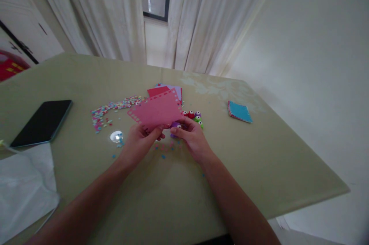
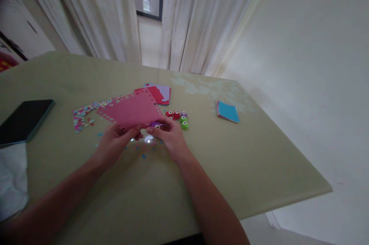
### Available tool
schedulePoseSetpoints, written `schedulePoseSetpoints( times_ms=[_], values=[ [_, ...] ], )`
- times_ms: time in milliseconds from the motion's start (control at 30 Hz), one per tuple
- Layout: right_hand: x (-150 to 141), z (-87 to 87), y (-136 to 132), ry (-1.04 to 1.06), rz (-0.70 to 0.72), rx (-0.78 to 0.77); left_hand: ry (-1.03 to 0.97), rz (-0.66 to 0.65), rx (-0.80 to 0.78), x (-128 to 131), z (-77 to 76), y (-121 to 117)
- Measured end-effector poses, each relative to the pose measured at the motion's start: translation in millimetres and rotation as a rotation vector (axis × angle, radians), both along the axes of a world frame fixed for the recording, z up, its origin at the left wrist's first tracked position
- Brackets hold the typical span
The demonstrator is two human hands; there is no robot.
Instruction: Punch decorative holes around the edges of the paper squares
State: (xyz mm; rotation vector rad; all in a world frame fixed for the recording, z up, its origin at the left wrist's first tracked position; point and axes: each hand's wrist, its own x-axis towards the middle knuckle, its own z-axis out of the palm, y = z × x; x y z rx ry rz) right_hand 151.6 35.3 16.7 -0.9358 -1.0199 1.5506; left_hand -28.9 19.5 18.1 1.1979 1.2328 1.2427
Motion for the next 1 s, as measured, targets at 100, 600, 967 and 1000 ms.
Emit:
schedulePoseSetpoints(
  times_ms=[100, 600, 967, 1000],
  values=[
    [0.0, -1.3, 0.3, -0.009, -0.018, -0.019, 0.0, -0.01, -0.005, 0.1, -1.8, 0.5],
    [-0.3, 0.9, -1.6, 0.035, 0.027, -0.085, 0.06, -0.009, -0.029, 2.5, 10.3, -4.0],
    [0.0, -0.8, -3.3, -0.02, 0.035, -0.098, 0.111, -0.047, -0.018, 4.5, 12.7, -4.8],
    [0.1, -0.6, -3.2, -0.026, 0.034, -0.094, 0.102, -0.051, -0.014, 5.0, 13.4, -4.9]
  ],
)
